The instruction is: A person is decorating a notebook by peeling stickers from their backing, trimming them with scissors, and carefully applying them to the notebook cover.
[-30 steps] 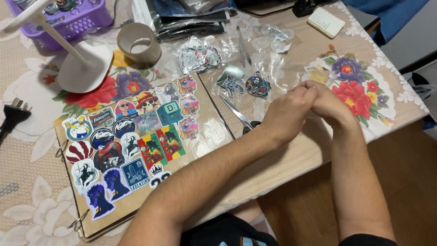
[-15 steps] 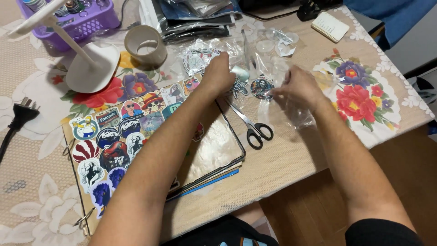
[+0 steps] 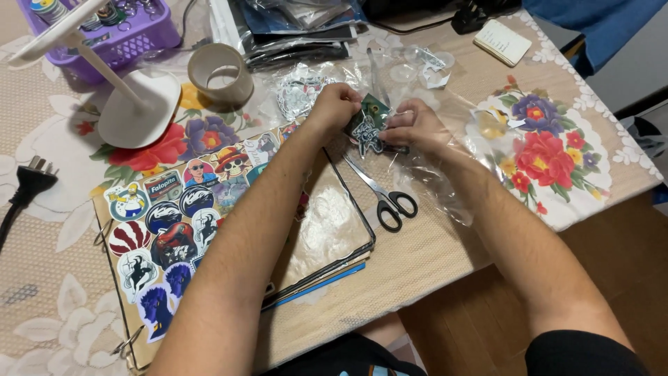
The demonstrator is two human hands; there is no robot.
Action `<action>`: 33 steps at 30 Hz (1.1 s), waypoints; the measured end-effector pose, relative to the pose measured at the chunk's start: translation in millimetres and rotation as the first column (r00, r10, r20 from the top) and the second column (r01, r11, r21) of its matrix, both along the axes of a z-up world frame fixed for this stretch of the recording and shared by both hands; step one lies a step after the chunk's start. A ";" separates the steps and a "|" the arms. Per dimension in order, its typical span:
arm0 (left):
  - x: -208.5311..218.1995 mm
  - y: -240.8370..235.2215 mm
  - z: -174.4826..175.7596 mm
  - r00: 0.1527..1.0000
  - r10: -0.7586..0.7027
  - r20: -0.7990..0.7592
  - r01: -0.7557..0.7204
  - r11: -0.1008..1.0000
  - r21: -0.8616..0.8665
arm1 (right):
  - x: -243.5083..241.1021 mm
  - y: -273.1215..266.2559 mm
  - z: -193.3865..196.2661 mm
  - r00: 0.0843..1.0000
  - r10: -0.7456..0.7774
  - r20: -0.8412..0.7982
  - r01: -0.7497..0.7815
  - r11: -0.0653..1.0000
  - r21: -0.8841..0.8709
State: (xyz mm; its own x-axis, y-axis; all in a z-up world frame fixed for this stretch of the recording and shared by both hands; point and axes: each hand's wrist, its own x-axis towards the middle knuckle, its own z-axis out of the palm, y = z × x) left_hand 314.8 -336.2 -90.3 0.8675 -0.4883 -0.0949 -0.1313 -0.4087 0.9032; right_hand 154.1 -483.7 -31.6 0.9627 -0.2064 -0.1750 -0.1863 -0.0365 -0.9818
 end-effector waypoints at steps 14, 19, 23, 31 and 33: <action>-32.5 32.0 37.6 0.985 -0.083 -0.152 0.040 0.963 -0.266 | -15.0 5.7 24.2 0.989 -0.128 -0.078 0.115 0.982 -0.148; -5.9 30.0 9.7 0.999 0.039 0.028 -0.037 0.996 -0.079 | -57.6 -14.3 61.6 0.986 -0.081 -0.146 0.004 0.886 -0.463; -55.8 61.5 105.3 0.987 -0.049 0.155 0.020 0.983 0.184 | -116.6 21.4 141.7 0.863 -0.332 -0.382 -0.104 0.622 -0.776; -146.7 213.3 175.2 0.687 -0.162 0.708 0.227 0.974 0.003 | -179.0 48.1 97.0 0.745 0.004 0.667 0.596 0.445 -0.669; -186.5 241.4 178.3 0.560 -0.158 0.813 0.287 0.958 -0.011 | -173.0 107.9 113.8 0.519 0.285 0.805 0.536 0.625 -0.567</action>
State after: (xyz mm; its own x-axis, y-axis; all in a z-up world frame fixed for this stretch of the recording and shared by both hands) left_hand 128.3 -94.8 88.0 0.4196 -0.6279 0.6555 -0.8926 -0.1543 0.4235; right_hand -18.9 -375.8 82.2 0.5058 0.0186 0.8624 0.5373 -0.7890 -0.2981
